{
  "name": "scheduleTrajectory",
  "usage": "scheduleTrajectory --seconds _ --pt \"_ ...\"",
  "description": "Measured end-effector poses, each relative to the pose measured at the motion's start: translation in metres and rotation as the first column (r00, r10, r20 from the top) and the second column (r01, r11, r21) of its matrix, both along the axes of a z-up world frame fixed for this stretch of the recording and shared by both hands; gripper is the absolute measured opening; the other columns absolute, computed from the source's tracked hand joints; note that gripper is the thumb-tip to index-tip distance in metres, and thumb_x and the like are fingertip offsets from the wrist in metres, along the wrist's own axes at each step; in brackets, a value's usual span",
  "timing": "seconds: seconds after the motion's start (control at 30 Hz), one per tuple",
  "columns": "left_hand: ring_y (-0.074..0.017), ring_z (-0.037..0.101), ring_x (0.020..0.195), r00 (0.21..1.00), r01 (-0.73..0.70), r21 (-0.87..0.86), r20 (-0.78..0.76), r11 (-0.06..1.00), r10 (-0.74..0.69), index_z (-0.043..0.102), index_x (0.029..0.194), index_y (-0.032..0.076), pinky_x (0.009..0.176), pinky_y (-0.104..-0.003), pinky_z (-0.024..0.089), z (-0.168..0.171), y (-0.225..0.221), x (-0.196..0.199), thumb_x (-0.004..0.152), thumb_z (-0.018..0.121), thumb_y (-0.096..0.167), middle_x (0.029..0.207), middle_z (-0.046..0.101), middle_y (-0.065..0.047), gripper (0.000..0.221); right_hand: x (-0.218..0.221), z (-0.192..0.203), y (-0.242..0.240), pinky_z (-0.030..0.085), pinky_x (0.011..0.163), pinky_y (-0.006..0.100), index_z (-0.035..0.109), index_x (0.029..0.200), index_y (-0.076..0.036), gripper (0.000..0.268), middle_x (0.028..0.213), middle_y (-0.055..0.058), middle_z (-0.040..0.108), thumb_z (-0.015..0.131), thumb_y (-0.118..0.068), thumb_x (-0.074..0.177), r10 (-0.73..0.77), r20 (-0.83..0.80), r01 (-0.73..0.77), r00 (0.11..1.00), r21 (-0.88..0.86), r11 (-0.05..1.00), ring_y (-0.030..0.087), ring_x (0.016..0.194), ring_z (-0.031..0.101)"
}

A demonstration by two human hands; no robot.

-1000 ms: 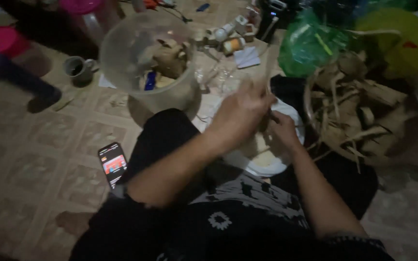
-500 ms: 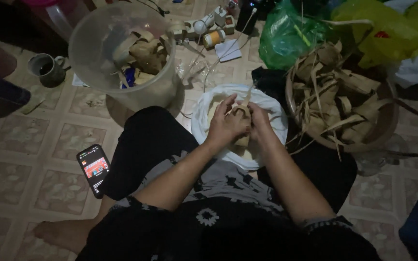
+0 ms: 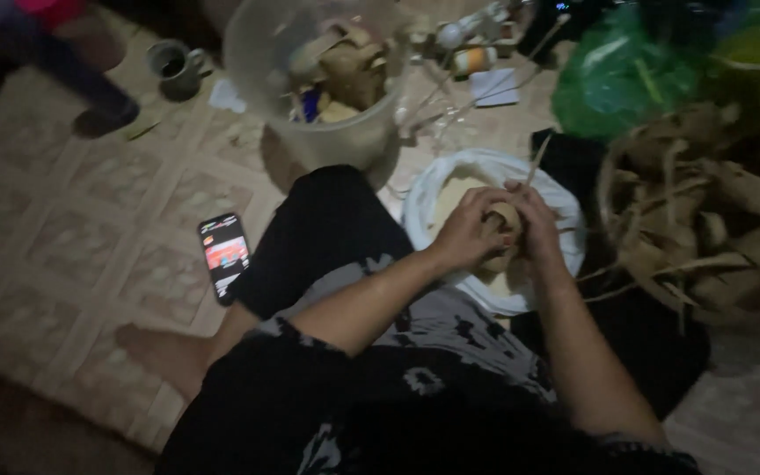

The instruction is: The person weaves a traditional ketupat pouch from palm leaves and fills it with rice.

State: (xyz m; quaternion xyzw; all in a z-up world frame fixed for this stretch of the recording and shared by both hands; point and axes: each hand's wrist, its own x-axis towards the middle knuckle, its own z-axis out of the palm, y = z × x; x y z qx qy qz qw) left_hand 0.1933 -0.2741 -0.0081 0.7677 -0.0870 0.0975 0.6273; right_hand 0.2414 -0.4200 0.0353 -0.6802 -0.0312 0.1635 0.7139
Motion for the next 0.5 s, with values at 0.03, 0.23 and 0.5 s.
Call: scheduleTrajectory --seconds 0.03,0.23,0.5 --pt "-0.0311 0.04 0.144 1.0 -0.019 0.005 -0.008 1.0 0.019 0.053 0.139 0.023 0.121 -0.042 0.033 -0.001 0.001 0.0 0.079 0.084 0.027 0.133 0.047 -0.007 0.068 0.009 -0.016 -0.003 0.05 0.099 0.034 0.068 0.127 -0.014 0.035 0.127 0.009 0.067 0.06 -0.019 0.093 0.019 -0.008 -0.019 1.0 0.005 1.0 0.021 0.112 0.062" --pt "-0.0384 0.043 0.145 0.981 0.028 0.058 0.191 0.998 -0.039 0.052 0.146 0.022 0.121 -0.049 0.035 0.024 0.0 -0.005 0.095 0.074 0.025 0.136 0.05 -0.012 0.056 0.017 -0.014 -0.013 0.059 0.079 0.032 0.075 0.12 -0.013 0.035 0.097 0.008 0.074 0.07 -0.022 0.087 -0.176 -0.167 0.199 0.97 0.138 0.97 0.018 0.085 0.07" --pt "-0.0429 0.044 0.144 0.993 -0.113 0.222 0.05 0.968 0.105 0.018 0.164 0.025 0.122 -0.059 0.031 0.048 0.005 -0.015 0.107 0.049 0.03 0.146 0.05 -0.023 0.065 0.031 -0.035 -0.036 0.042 0.083 0.035 0.073 0.11 -0.03 0.025 0.101 0.003 0.064 0.072 -0.037 0.086 -0.126 -0.239 0.127 0.963 -0.011 0.992 0.018 0.095 0.057"
